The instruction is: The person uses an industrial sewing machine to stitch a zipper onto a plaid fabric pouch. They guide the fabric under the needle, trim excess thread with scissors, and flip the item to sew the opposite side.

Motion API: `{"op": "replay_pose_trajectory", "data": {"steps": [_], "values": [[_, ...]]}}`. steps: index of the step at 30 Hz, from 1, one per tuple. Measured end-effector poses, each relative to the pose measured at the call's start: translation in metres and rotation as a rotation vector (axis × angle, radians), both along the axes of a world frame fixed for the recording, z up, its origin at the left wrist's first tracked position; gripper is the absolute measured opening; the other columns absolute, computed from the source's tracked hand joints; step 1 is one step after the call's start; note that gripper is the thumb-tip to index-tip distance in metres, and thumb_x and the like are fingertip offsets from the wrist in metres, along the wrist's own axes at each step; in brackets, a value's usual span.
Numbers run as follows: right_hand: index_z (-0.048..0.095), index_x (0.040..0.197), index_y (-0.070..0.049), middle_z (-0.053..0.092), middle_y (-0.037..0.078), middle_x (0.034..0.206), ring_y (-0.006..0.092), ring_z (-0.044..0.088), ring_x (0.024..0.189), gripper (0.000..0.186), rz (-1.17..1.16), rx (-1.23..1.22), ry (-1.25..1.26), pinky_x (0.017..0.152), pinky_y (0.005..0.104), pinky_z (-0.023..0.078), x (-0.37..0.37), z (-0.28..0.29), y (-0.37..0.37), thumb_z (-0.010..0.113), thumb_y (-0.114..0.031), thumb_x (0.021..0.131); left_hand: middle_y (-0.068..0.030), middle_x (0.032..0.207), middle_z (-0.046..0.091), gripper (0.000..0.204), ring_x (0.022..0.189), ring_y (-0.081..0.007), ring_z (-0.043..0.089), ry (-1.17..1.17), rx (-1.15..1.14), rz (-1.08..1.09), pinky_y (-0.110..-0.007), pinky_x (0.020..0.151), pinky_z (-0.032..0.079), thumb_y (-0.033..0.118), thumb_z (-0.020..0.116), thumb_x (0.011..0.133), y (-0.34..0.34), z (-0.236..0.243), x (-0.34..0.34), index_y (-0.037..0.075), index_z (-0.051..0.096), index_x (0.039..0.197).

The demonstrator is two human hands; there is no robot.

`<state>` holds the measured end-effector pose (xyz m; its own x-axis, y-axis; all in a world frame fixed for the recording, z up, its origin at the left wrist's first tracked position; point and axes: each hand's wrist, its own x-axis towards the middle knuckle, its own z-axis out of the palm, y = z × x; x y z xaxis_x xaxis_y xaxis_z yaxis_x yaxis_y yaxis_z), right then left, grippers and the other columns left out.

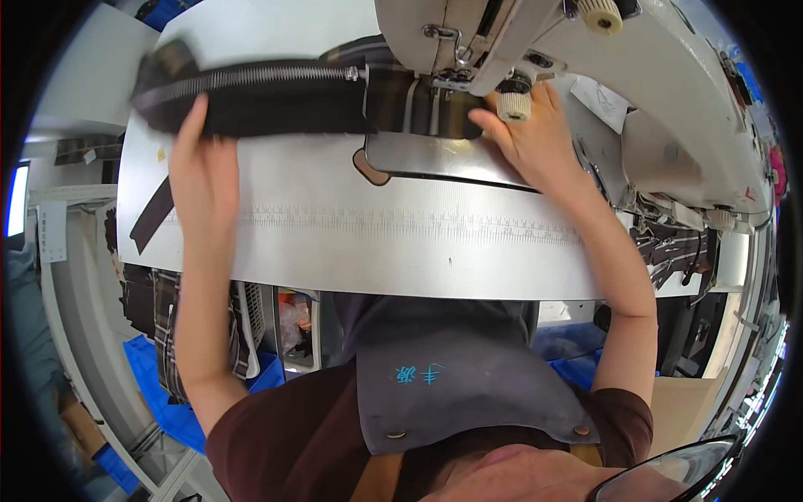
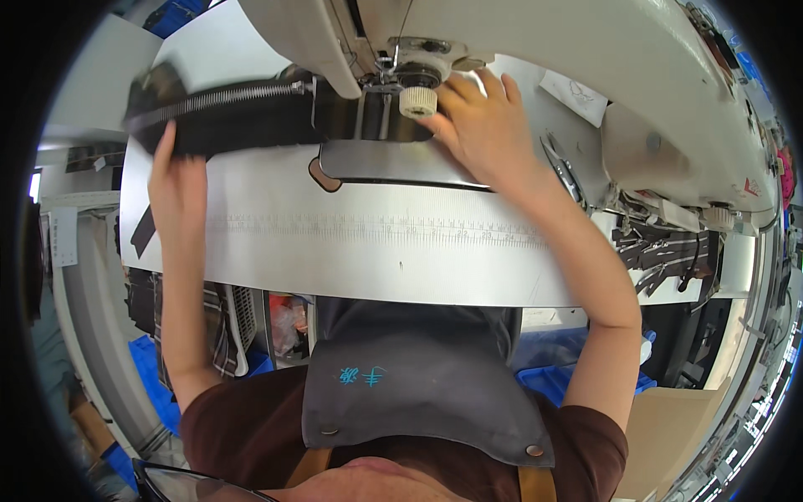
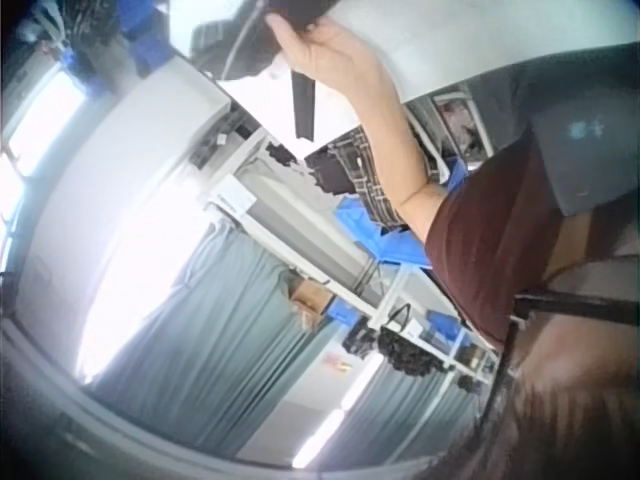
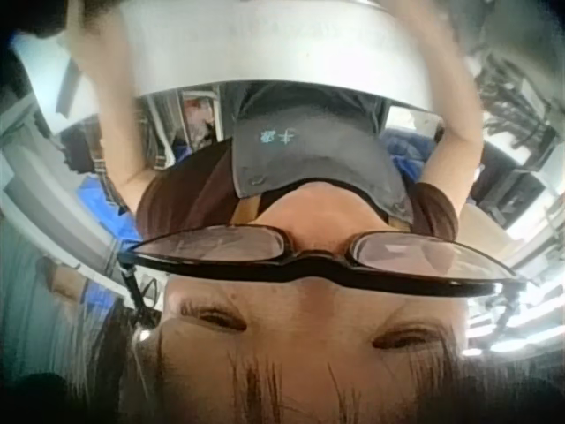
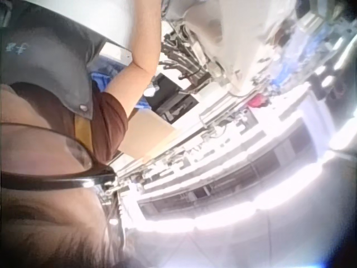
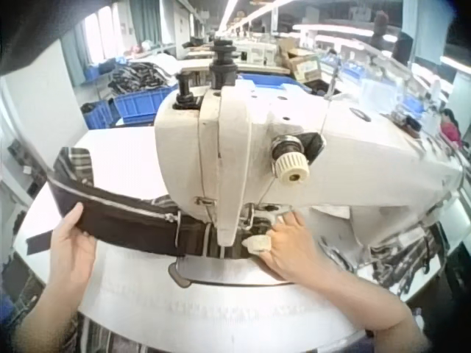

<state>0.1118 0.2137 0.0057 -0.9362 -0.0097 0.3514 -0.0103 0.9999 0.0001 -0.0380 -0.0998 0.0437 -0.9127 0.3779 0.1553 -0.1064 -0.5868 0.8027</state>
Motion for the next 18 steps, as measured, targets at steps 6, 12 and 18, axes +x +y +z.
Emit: {"op": "replay_pose_trajectory", "data": {"steps": [6,12,18], "values": [[0.065,0.098,-0.009,0.063,0.012,0.094,0.034,0.053,0.093,0.035,0.017,-0.128,-0.074,0.09,0.0444,0.036,-0.038,-0.026,0.019,0.048,-0.039,0.09,-0.0159,0.116,0.062,0.041,0.109,-0.0237,0.059,-0.981,-0.031,-0.405,-0.032,0.093,0.045,0.023,0.045,0.099,-0.036,-0.009,0.179,-0.003,0.045,0.13],[0.06,0.1,0.0,0.061,0.018,0.099,0.0349,0.056,0.094,0.029,0.025,-0.229,0.083,0.091,0.0441,0.038,-0.025,-0.024,0.018,0.048,-0.025,0.09,-0.0106,0.106,0.068,0.037,0.099,-0.0242,0.065,0.837,-0.835,-0.601,-0.029,0.088,0.049,0.003,0.068,0.079,-0.027,0.011,0.151,0.002,0.062,0.116],[0.06,0.11,-0.002,0.061,0.012,0.113,0.0315,0.052,0.111,0.033,0.299,-0.282,0.182,0.095,0.0433,0.04,0.029,-0.004,-0.026,0.062,-0.023,0.084,-0.0132,0.146,0.034,0.082,0.133,-0.0324,0.033,1.509,-1.226,-0.645,-0.048,0.1,0.035,0.039,0.075,0.065,-0.003,-0.011,0.114,0.015,0.044,0.136]]}}
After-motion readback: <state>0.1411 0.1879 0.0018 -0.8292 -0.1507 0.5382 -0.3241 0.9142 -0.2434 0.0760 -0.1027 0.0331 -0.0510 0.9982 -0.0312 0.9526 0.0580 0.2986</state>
